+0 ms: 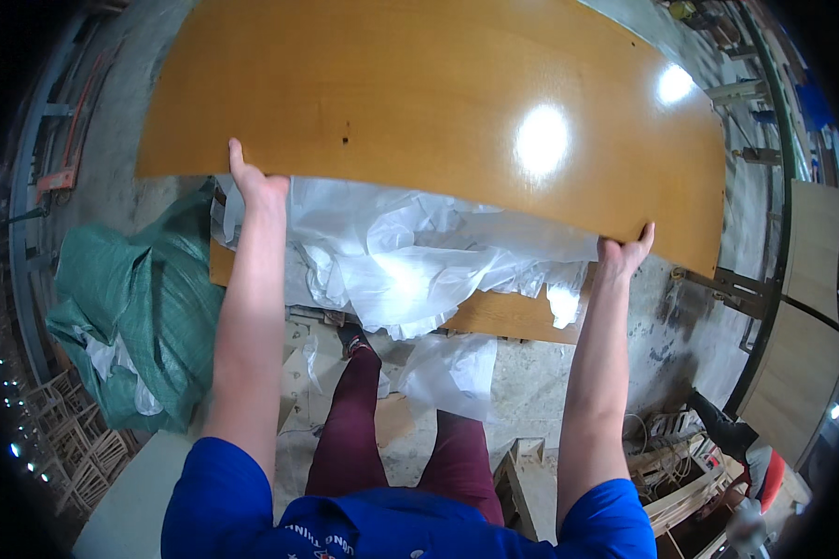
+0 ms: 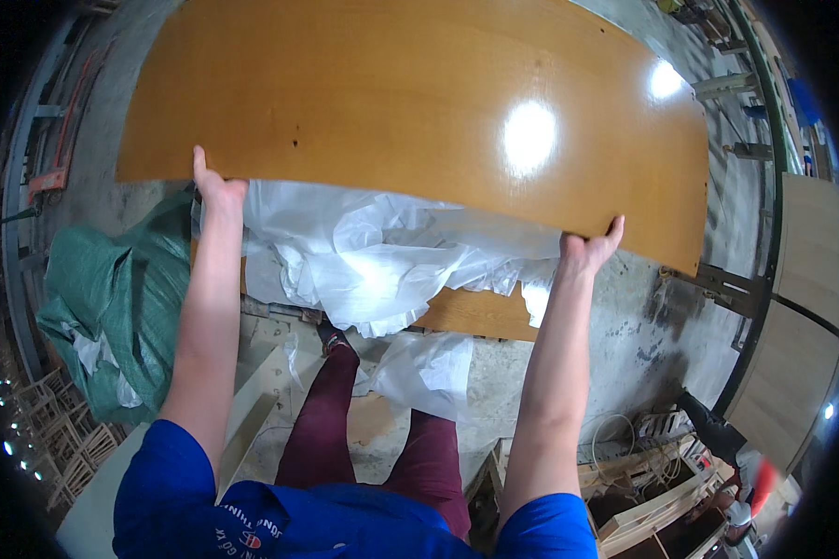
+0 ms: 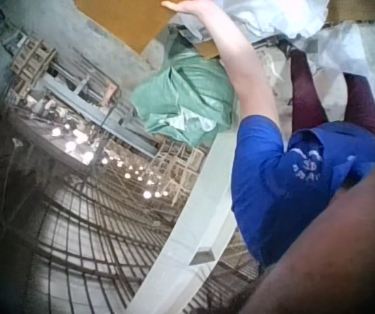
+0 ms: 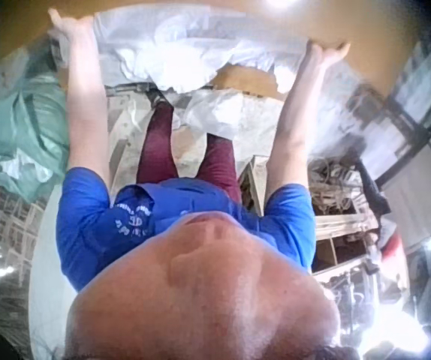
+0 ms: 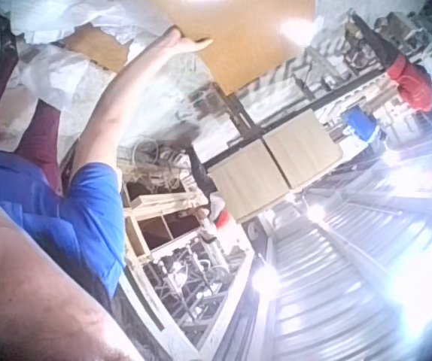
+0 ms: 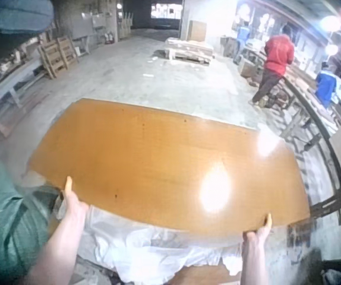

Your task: The person wipes the surface of a large wooden board with a cloth, then moves to a stack of similar boards. They remove protective plastic wrapping from the boards and wipe the exposed wooden surfaces. The person handles the boards one at a time, placing them on a conveyor system.

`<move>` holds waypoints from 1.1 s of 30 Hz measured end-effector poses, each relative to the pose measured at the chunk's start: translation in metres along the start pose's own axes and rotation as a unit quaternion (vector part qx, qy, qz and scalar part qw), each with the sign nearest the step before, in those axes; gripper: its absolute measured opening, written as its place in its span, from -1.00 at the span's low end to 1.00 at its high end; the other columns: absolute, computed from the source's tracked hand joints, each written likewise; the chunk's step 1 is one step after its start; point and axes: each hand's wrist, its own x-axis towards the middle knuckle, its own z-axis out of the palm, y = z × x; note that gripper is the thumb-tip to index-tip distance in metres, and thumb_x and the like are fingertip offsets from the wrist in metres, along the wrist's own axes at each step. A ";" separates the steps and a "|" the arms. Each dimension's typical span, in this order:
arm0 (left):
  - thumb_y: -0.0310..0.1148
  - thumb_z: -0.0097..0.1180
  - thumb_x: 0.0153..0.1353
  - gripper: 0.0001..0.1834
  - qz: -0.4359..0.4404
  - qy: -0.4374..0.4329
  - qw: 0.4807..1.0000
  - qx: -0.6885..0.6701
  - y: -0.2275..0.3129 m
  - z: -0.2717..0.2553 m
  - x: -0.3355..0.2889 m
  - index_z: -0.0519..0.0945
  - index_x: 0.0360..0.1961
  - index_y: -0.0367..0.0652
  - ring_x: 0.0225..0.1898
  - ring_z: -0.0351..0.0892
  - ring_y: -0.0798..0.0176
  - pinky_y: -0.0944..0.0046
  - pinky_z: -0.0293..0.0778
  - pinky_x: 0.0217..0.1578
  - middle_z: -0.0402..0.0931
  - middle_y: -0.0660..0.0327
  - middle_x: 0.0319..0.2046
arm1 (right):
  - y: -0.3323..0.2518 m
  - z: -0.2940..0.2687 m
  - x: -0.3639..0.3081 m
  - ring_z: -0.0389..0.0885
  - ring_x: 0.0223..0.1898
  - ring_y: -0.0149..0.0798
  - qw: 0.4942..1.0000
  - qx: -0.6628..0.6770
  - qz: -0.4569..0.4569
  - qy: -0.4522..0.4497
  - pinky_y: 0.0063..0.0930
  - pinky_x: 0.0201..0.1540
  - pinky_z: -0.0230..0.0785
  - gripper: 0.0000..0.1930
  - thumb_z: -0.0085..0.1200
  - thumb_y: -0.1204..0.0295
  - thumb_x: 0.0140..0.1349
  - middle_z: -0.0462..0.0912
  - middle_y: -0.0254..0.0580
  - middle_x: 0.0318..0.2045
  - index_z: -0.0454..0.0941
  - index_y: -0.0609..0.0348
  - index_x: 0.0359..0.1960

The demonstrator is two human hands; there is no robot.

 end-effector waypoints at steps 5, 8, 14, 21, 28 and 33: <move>0.07 -0.45 0.28 -0.43 -0.002 -0.017 0.996 0.086 -0.008 0.030 0.045 0.25 0.15 -0.04 0.13 0.25 0.12 -0.01 0.29 0.03 0.25 0.24 0.13 | 0.016 0.021 0.044 0.50 -0.12 -0.25 0.998 -0.022 -0.003 -0.058 -0.30 -0.09 0.44 -0.73 -0.17 0.23 0.24 0.52 -0.32 -0.14 0.44 0.06 -0.14; 0.09 -0.41 0.26 -0.40 -0.028 -0.014 0.988 0.154 -0.024 0.049 0.061 0.19 0.18 -0.08 0.16 0.20 0.09 -0.15 0.19 0.08 0.21 0.16 0.16 | -0.001 0.020 0.073 0.50 -0.11 -0.22 0.993 -0.047 -0.001 -0.107 -0.24 -0.06 0.42 -0.71 -0.20 0.22 0.25 0.51 -0.29 -0.12 0.43 0.10 -0.13; 0.21 0.05 0.01 -0.08 -0.065 -0.118 0.986 0.095 -0.010 0.009 0.085 0.09 0.26 -0.14 0.21 0.13 -0.04 -0.18 0.09 0.15 0.06 0.08 0.26 | 0.014 0.010 0.074 0.41 -0.01 -0.19 0.967 -0.235 -0.034 -0.091 -0.10 0.01 0.32 -0.54 -0.22 0.04 0.25 0.45 -0.26 -0.03 0.36 0.14 -0.01; -0.03 0.03 0.15 -0.22 -0.033 0.077 0.888 0.452 -0.096 -0.203 -0.059 0.05 0.24 -0.27 0.27 0.00 0.10 0.07 -0.01 0.22 0.03 0.01 0.24 | 0.039 -0.306 -0.081 0.49 -0.29 -0.28 0.773 -0.626 0.074 -0.065 -0.43 -0.24 0.33 -0.69 -0.09 0.29 0.19 0.56 -0.20 -0.33 0.46 0.27 -0.15; -0.02 0.30 -0.11 0.02 -0.119 0.041 0.729 0.673 -0.181 -0.348 -0.216 0.01 0.23 -0.32 0.05 0.21 0.01 0.11 0.26 0.01 0.09 -0.12 0.07 | 0.113 -0.458 -0.241 0.44 0.03 -0.03 0.128 -0.900 0.296 -0.292 -0.24 0.09 0.26 -0.29 0.17 -0.02 -0.08 0.45 0.07 0.00 0.28 -0.07 0.13; -0.14 0.29 -0.11 -0.07 -0.151 -0.059 0.722 0.673 -0.218 -0.334 -0.251 0.05 0.21 -0.27 0.18 0.02 -0.06 0.06 0.11 0.12 -0.02 -0.16 0.15 | 0.130 -0.481 -0.188 0.59 -0.36 -0.15 0.286 -0.820 0.310 -0.388 -0.33 -0.24 0.41 -0.73 0.05 0.21 0.11 0.60 -0.12 -0.45 0.53 0.16 -0.32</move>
